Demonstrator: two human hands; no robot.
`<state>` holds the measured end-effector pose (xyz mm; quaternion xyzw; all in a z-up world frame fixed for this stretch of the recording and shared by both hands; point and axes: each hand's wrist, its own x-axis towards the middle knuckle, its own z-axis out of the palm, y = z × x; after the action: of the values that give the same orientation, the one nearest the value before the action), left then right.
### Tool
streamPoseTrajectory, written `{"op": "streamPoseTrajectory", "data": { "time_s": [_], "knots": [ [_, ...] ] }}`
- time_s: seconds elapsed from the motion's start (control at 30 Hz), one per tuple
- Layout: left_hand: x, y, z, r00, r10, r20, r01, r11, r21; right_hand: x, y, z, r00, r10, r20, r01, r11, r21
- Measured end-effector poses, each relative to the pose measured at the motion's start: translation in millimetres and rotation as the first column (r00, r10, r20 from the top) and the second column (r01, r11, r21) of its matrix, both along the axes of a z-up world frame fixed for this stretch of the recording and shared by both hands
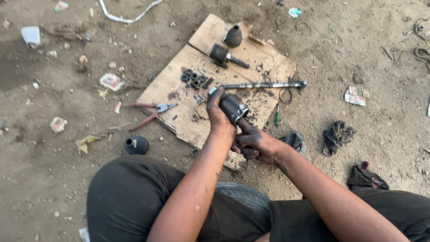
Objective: The person wipes a black cylindrical metal auto part with a dark cloth, turning the part over and wiping inside the opening with the cloth and their hands.
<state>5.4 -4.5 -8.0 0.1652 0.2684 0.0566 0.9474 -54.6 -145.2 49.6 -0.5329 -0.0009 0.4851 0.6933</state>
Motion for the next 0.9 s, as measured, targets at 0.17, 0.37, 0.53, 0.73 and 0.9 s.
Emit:
{"op": "streamPoseTrajectory", "data": {
  "time_s": [0.17,0.37,0.53,0.73,0.9],
  "knots": [
    [3,3,11,0.997,-0.039,0.07,0.037,0.999,0.024,-2,0,16,0.999,-0.037,-0.023,0.039,0.996,0.082],
    [7,18,20,1.0,0.011,0.024,-0.012,0.999,0.046,-7,-1,14,0.988,-0.034,-0.15,0.079,0.949,0.306],
    [9,24,32,0.997,-0.071,-0.019,0.072,0.996,0.051,4,-12,21,0.957,-0.156,-0.244,0.24,0.898,0.368],
    [0,29,39,0.996,-0.066,0.061,0.069,0.997,-0.047,11,-13,26,0.976,-0.194,-0.103,0.218,0.912,0.347],
    [-3,26,45,0.952,-0.061,0.299,0.154,0.942,-0.298,26,-8,34,0.8,-0.593,0.086,0.562,0.792,0.237]
  ]
}}
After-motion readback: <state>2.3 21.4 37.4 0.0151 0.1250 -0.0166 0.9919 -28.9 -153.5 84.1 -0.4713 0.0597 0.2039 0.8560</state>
